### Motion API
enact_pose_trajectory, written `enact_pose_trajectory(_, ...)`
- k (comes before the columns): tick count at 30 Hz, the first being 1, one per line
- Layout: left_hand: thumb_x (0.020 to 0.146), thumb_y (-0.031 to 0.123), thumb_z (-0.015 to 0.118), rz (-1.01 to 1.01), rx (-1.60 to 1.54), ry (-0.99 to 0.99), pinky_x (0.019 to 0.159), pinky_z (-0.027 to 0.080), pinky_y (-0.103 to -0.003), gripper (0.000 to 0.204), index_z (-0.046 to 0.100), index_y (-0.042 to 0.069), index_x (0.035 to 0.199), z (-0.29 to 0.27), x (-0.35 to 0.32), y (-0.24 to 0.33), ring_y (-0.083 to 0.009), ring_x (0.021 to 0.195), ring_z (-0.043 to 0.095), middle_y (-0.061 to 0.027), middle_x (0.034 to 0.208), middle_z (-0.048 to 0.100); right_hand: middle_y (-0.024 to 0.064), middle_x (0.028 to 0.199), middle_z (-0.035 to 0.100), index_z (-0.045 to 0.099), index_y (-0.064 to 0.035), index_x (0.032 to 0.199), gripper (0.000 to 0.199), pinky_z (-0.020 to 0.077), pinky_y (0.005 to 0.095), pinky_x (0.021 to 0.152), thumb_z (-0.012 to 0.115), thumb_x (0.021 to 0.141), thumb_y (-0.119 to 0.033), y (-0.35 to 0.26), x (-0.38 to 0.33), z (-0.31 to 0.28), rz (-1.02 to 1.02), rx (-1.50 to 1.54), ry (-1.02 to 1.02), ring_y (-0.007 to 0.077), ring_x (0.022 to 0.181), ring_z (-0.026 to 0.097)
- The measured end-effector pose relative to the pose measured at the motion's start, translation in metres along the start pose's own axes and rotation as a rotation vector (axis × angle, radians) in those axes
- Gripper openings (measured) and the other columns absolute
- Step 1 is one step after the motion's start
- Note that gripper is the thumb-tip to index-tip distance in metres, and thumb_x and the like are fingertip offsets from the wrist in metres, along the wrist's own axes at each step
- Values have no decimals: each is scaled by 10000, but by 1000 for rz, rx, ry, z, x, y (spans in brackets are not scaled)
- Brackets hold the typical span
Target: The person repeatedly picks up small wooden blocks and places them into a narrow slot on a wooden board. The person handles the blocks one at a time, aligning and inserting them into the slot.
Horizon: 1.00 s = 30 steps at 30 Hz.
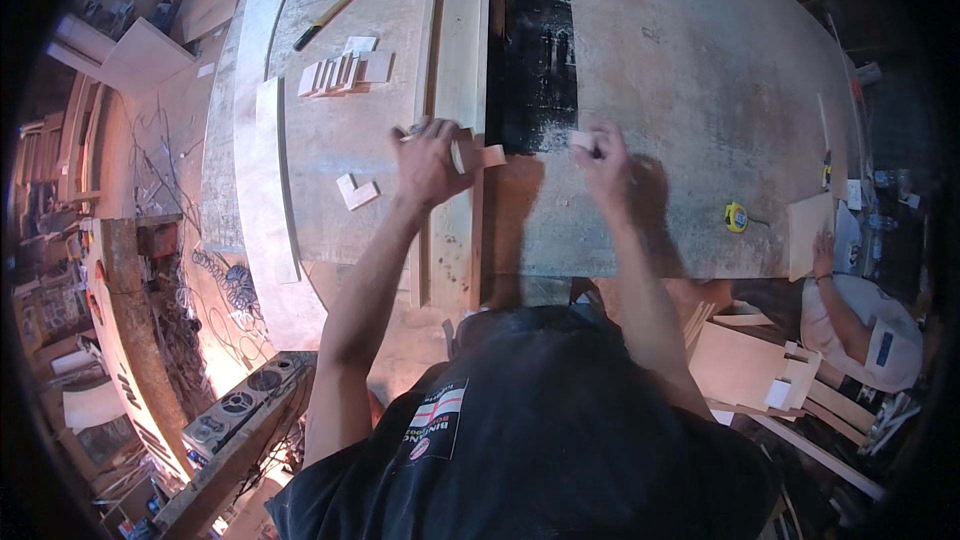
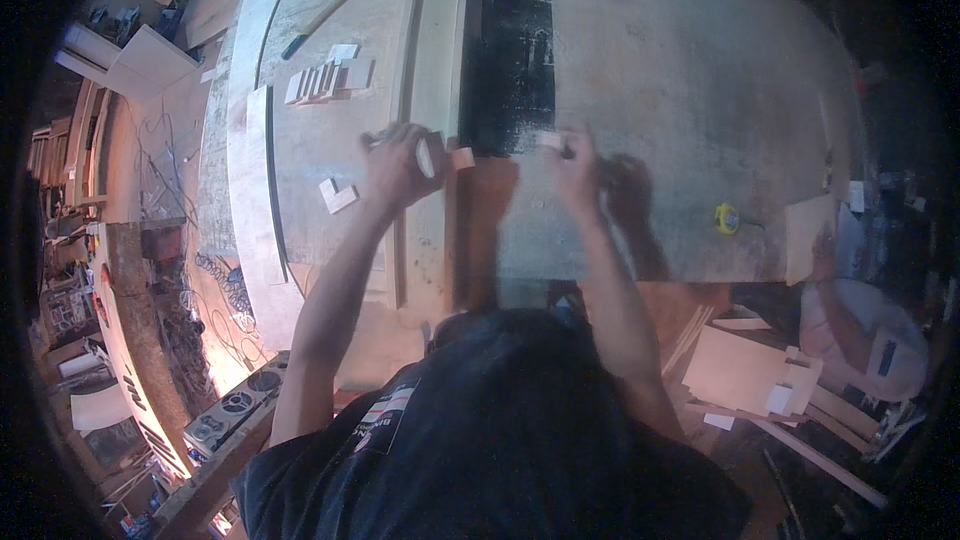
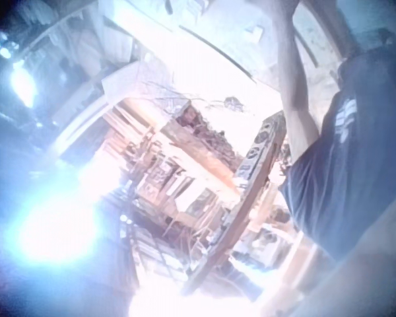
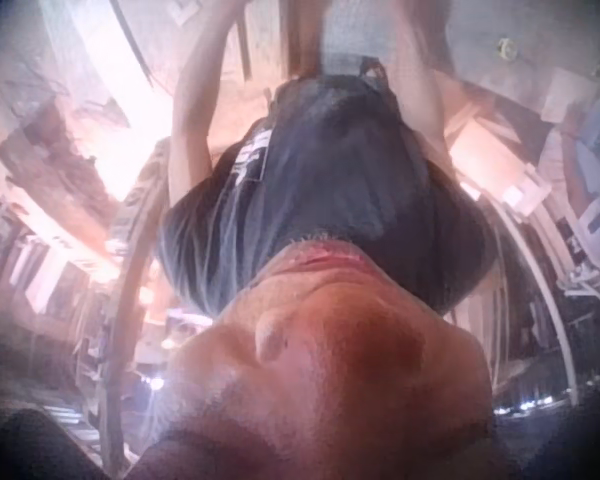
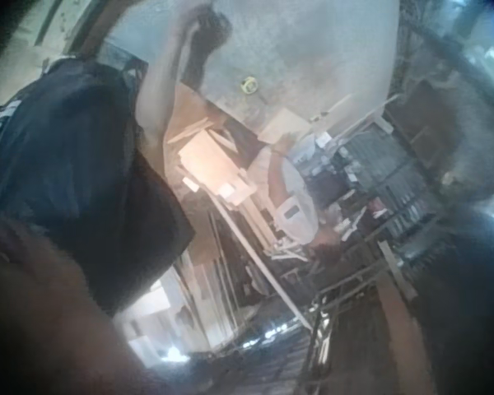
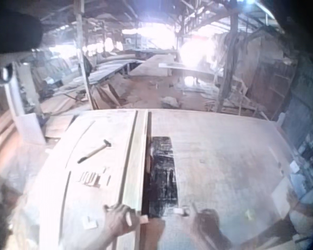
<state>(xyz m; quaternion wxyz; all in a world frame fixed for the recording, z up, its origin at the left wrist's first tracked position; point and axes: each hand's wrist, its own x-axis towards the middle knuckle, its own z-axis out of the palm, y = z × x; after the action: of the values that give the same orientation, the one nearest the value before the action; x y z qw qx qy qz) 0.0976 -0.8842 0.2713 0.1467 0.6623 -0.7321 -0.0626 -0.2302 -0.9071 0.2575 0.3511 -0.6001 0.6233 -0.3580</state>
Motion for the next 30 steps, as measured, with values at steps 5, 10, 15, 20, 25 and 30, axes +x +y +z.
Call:
enact_pose_trajectory(5, 698, 320, 993, -217, -108, 201, 1080, 395, -659, 648, 731, 233, 1285, -27, -78, -84, -276, 1342, 687, 0, 1241, 776, 137, 1307, 836, 782, -210, 1428, 448, 600, 505, 1051, 807, 1046, -442, 31, -14, -76, 204, -766, -118, 402, 1235, 775)
enact_pose_trajectory(10, 703, 254, 1009, -475, 27, -34, 1113, 424, -653, 822, 685, 292, 1458, -25, -128, -149, -287, 1399, 659, 23, 1383, 745, 100, 1430, 745, 805, -212, 1400, 405, 484, 521, 1206, 804, 1035, -387, 55, -21, -36, -267, -876, -90, 339, 1387, 664)
enact_pose_trajectory(15, 738, 256, 985, -507, -65, 37, 1157, 401, -718, 922, 617, 274, 1583, -12, -144, -173, -336, 1491, 593, -20, 1567, 640, 116, 1470, 711, 786, -139, 1409, 425, 477, 533, 1203, 796, 1034, -339, 88, -19, -73, -76, -935, -129, 391, 1371, 650)
enact_pose_trajectory(20, 819, 427, 948, -559, -2, 198, 1207, 380, -695, 817, 654, 272, 1565, 3, -69, -174, -309, 1483, 600, -48, 1582, 622, 123, 1408, 729, 791, -126, 1351, 421, 511, 568, 1150, 817, 1009, -370, 109, -35, -101, -123, -948, 268, 390, 1349, 651)
enact_pose_trajectory(25, 892, 436, 902, -600, 114, 245, 1162, 423, -628, 520, 780, 249, 1362, 24, 46, -201, -280, 1350, 694, -33, 1438, 717, 110, 1395, 747, 787, -98, 1332, 415, 517, 549, 1156, 853, 987, -317, 97, -31, -94, -199, -815, 225, 395, 1304, 677)
enact_pose_trajectory(30, 933, 378, 869, -515, 261, 297, 1116, 435, -602, 278, 814, 232, 1163, 36, 75, -216, -283, 1227, 748, -2, 1293, 770, 105, 1393, 759, 791, -97, 1350, 362, 560, 504, 1118, 825, 1029, -260, 93, -37, -105, -169, -824, 187, 376, 1335, 663)
